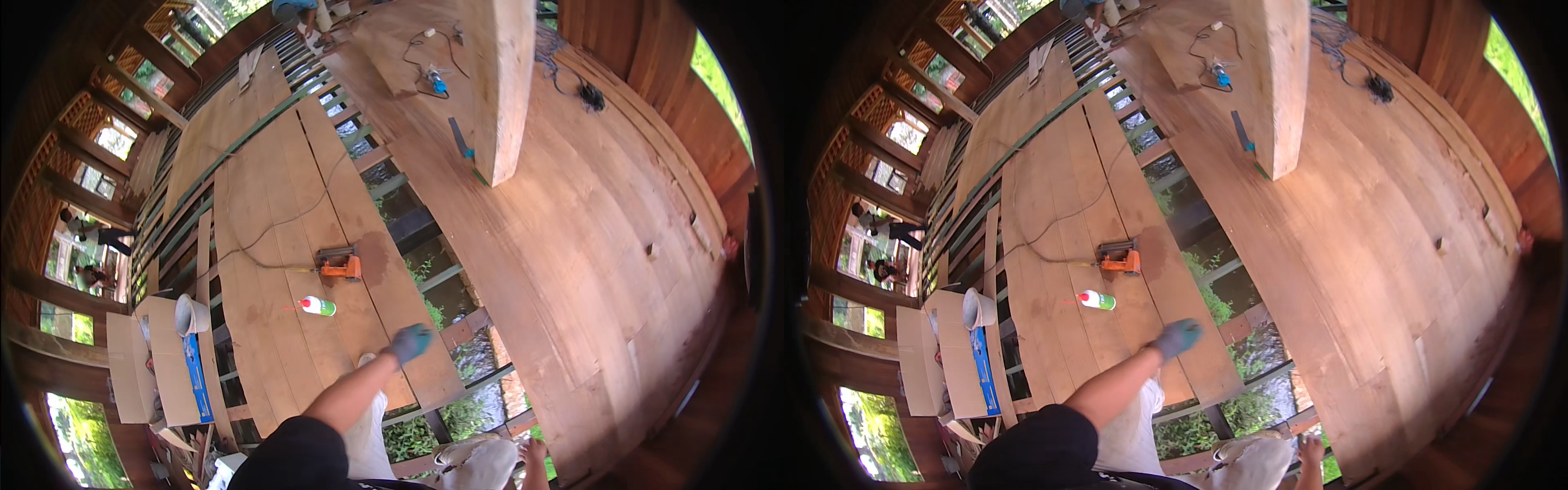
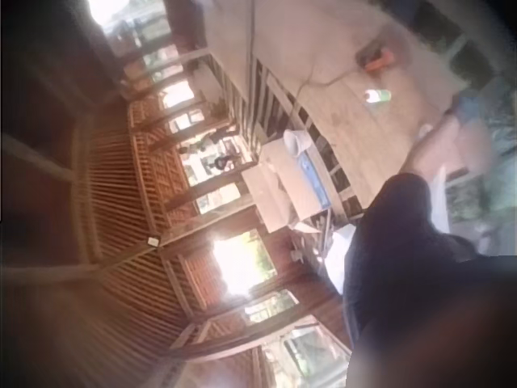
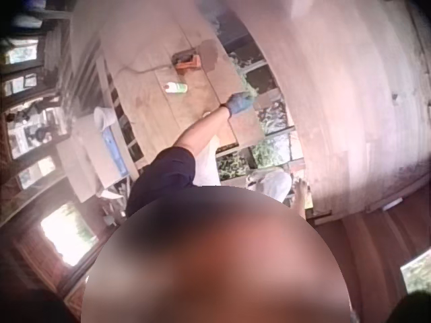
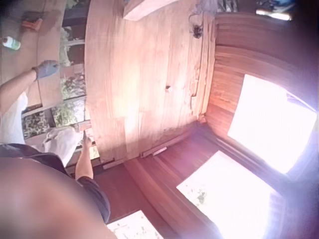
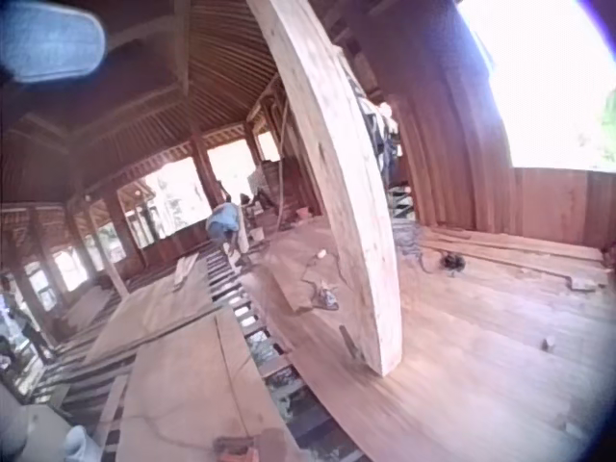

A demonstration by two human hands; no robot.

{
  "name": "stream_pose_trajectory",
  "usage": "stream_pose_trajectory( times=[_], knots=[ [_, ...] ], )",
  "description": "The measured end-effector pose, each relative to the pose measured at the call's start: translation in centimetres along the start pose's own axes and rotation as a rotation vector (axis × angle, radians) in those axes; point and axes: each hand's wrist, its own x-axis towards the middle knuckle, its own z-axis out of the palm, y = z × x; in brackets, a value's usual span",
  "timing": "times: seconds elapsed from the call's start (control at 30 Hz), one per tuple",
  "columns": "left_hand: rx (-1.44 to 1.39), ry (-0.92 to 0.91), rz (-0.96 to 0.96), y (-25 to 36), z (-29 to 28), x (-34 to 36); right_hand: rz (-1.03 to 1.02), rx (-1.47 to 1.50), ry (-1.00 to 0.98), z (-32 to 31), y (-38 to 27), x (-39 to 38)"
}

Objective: The person installs wooden floor planks on a raised wooden structure. They apply glue to the edges of planks, position them on the joists, and secure them using a nail gun. The process is repeated for multiple planks across the floor area.

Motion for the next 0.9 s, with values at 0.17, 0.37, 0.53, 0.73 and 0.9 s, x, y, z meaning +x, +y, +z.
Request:
stream_pose_trajectory(
  times=[0.17,0.37,0.53,0.73,0.9],
  knots=[
    [-0.390,0.376,-0.460,-13.6,-16.2,-9.6,-0.288,-0.583,-0.226,16.1,-15.8,-13.0],
    [-0.359,-0.096,-0.929,-31.2,-20.1,-20.3,-0.394,-1.058,-0.053,31.4,-25.5,-22.0],
    [0.002,-0.554,-0.756,-33.7,-22.9,-26.2,-1.246,-0.884,0.382,46.0,-46.9,-24.0],
    [-0.338,-0.358,-0.681,-28.6,-34.6,-17.1,-1.912,-0.363,1.078,58.8,-82.7,-35.4],
    [-1.083,0.280,-0.974,-22.8,-45.5,-6.1,-1.696,0.037,1.075,65.5,-90.9,-36.0]
  ],
)
